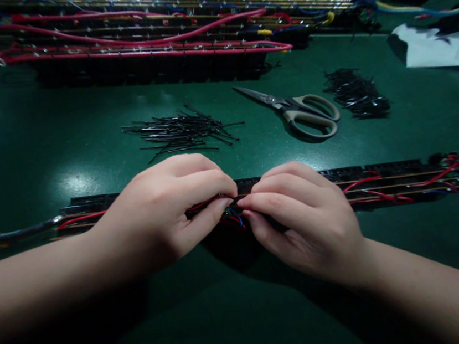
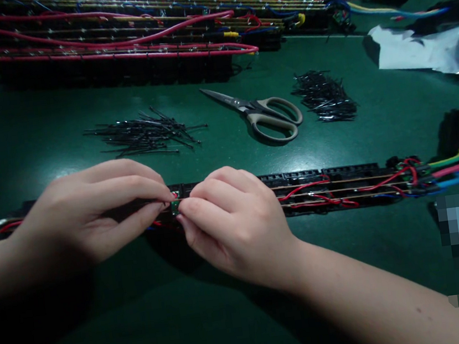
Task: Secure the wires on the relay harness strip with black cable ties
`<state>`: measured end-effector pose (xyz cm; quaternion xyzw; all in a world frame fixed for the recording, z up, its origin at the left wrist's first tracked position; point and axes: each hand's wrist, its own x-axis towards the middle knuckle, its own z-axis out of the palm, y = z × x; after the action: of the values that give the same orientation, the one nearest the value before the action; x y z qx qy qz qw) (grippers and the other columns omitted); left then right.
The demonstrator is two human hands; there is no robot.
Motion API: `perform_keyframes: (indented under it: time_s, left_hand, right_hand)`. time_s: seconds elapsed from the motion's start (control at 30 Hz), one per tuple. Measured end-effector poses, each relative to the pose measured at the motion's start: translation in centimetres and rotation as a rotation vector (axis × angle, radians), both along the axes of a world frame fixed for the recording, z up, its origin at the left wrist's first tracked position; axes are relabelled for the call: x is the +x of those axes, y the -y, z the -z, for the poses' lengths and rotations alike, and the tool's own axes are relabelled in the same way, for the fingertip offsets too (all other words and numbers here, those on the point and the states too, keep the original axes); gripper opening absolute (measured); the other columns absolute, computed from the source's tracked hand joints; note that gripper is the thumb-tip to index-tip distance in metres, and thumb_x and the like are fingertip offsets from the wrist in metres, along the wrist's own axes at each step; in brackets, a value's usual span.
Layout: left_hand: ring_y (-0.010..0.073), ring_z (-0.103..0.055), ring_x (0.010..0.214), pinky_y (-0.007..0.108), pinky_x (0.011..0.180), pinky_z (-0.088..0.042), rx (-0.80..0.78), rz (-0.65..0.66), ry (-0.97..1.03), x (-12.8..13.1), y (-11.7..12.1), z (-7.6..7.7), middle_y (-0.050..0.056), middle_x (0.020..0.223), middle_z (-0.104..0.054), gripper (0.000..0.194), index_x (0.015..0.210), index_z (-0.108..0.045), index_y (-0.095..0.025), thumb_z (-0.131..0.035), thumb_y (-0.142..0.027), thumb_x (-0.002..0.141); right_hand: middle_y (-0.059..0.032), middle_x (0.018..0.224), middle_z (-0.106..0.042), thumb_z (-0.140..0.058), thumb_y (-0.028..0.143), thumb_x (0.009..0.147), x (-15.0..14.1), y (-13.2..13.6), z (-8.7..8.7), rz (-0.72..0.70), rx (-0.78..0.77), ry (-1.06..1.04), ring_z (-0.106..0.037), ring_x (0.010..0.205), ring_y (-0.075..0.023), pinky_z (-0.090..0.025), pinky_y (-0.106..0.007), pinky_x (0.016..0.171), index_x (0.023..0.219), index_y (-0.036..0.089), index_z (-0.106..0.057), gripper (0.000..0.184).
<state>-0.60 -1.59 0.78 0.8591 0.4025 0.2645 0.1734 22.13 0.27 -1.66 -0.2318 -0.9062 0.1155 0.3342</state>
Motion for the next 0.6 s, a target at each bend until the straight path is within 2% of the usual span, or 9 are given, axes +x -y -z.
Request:
perform_keyframes:
  time_s: [0.4,0.6]
  left_hand:
    - [0.0104,-0.067,0.086,0.018,0.076,-0.05,-0.025,0.009,-0.019,-0.14,0.03,-0.07,0.0,0.095,-0.073,0.015,0.098,-0.07,-0.019,-0.057,-0.015,0.098]
    - [0.011,-0.069,0.086,0.018,0.076,-0.049,-0.038,-0.011,-0.05,-0.18,0.16,-0.18,-0.001,0.095,-0.075,0.013,0.098,-0.07,-0.019,-0.057,-0.017,0.099]
  right_hand:
    - [-0.0068,0.085,-0.074,-0.063,0.011,0.093,-0.12,0.01,-0.26,0.019,0.024,0.052,-0.063,0.081,-0.0202,-0.054,-0.035,0.07,0.088,0.018,-0.068,0.01]
    - [-0.0088,0.084,-0.074,-0.063,0.009,0.092,-0.18,0.0,-0.24,0.004,0.029,0.042,-0.063,0.08,-0.0207,-0.053,-0.036,0.069,0.088,0.014,-0.07,0.009]
